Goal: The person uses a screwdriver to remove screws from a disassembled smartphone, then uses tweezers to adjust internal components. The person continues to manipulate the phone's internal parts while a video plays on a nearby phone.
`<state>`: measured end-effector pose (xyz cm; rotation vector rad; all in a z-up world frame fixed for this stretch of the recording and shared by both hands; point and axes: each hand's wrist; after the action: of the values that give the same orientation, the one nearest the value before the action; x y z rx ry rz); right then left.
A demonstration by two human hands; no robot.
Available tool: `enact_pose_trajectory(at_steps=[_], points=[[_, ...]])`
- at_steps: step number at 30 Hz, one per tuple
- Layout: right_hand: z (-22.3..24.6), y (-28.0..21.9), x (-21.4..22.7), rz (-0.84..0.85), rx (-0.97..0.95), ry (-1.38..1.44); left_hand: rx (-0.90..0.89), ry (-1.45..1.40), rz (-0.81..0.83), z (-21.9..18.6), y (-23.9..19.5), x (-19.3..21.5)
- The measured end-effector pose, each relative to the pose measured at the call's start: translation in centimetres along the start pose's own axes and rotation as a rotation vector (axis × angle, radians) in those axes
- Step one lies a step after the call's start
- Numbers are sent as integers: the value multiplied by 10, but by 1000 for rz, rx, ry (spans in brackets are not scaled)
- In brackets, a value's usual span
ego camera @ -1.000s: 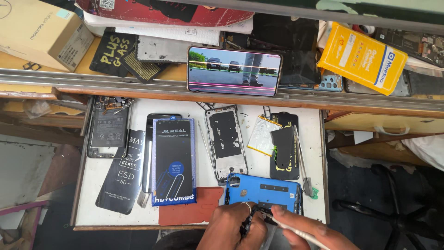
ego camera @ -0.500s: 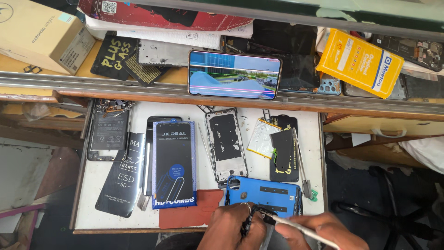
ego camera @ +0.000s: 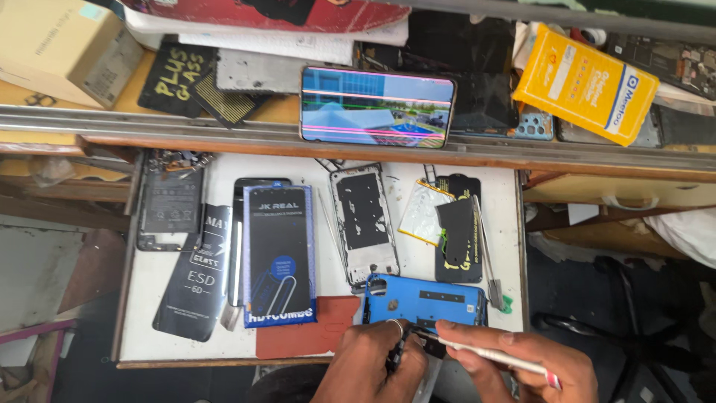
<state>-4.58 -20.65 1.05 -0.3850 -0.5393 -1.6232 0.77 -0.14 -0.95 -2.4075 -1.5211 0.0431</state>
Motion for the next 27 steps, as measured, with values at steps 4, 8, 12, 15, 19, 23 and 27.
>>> enact_pose_trajectory(at_steps=[4, 8, 12, 15, 19, 23, 27], points=[[-9, -7, 1, -152, 16, 94, -54, -24, 14, 10, -1, 1], [10, 6, -1, -386, 94, 271, -293, 55, -171, 21, -7, 7], [10, 22, 13, -256, -171, 242, -32, 39, -324, 26, 8, 24], [-7, 28, 14, 63, -405, 25, 171, -79, -126, 23, 14, 47], [-15, 36, 3, 410, -642, -401, 247, 49, -200, 14, 17, 56], [-1, 47, 2, 531, -498, -611, 254, -10, -185, 10, 17, 56], [1, 50, 1, 614, -508, -668, 235, -73, -157, 11, 19, 53]])
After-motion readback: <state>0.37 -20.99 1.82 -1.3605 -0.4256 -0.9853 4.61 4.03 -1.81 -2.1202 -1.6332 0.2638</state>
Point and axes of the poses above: each hand's wrist, its own y-axis towards the middle knuckle, its own x-axis out of the back of the hand, z = x × y, and after that the axes turned 2 degrees about -y, right-handed
